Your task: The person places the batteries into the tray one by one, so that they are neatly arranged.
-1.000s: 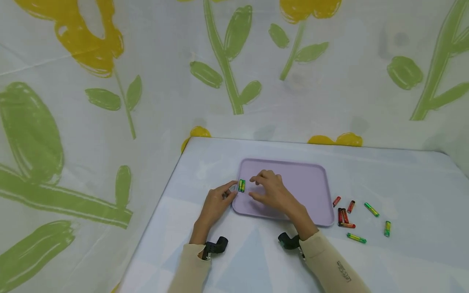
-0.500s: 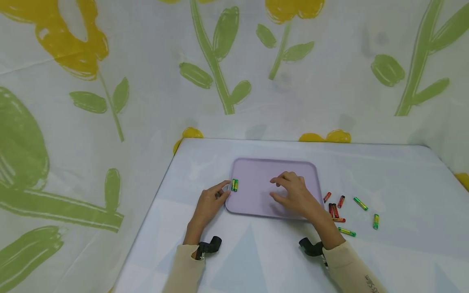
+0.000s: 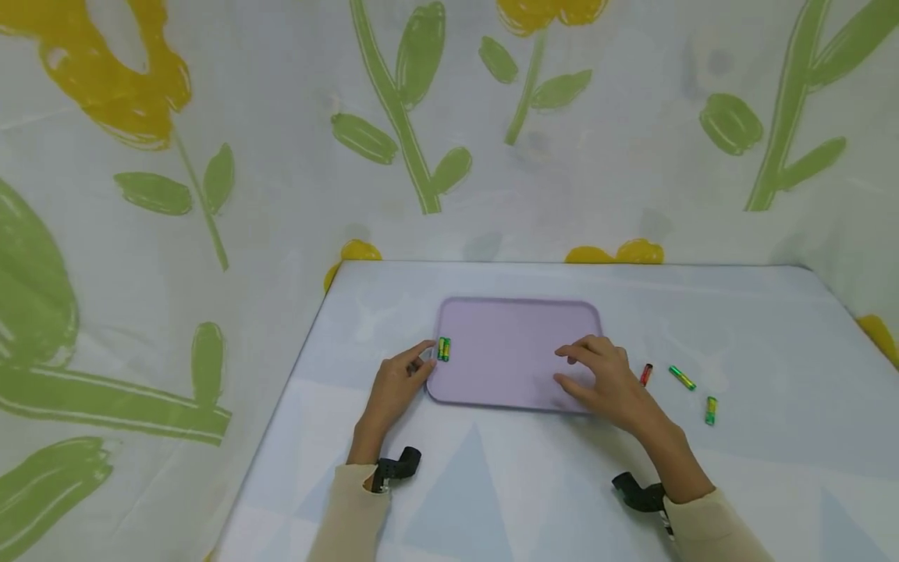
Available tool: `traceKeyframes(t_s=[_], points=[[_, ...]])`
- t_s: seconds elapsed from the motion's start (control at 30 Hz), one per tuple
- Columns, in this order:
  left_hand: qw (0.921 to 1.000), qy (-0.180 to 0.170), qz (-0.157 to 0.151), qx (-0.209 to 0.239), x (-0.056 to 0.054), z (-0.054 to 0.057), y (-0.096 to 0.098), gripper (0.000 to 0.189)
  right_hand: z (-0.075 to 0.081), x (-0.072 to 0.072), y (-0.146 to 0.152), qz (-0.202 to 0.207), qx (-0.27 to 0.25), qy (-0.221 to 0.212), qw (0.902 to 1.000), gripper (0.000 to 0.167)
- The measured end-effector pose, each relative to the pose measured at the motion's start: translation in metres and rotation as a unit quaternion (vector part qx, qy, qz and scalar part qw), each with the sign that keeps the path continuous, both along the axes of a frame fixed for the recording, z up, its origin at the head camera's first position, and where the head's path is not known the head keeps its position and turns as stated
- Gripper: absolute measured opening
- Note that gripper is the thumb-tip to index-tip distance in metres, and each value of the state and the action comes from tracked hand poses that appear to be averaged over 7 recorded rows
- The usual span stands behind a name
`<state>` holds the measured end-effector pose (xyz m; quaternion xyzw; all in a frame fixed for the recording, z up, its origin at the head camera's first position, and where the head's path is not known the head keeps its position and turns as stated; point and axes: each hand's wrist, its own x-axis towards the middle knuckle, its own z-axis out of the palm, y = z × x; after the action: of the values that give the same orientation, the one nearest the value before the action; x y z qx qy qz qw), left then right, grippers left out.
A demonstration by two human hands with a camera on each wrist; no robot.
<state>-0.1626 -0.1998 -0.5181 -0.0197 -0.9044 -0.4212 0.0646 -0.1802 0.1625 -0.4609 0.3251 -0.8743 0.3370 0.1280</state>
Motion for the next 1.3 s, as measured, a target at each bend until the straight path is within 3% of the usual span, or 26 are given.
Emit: traceKeyframes(t_s=[0.23,0.4,0.67,0.87,1.0,1.3], points=[[1.0,0.003,-0.003,0.001,-0.002,0.0,-0.002,0.039,-0.003,-0.001,0.042,-0.051,0.007,0.021,0.9985,0.034],[0.9999,-0.013,-0.001,-0.001,-0.002,0.001,-0.001,0.04,-0.006,0.002,0.082,-0.121,0.016,-0.012,0.9924,0.032],[0.9999,-0.015,0.005,-0.001,0.0,0.003,0.002,0.039,-0.01,0.003,0.125,-0.232,0.034,-0.072,0.9693,0.028],[0.9999,-0.013,0.007,0.001,0.001,0.005,0.004,0.039,-0.017,0.001,0.143,-0.305,0.084,-0.117,0.9415,0.033],[0.9998,-0.018,0.007,0.001,0.002,0.004,0.004,0.039,-0.023,0.0,0.147,-0.313,0.096,-0.149,0.9329,0.033],[0.9999,-0.012,0.004,0.006,-0.001,0.001,0.004,0.039,-0.034,-0.003,0.15,-0.3,0.08,-0.144,0.9395,0.028]])
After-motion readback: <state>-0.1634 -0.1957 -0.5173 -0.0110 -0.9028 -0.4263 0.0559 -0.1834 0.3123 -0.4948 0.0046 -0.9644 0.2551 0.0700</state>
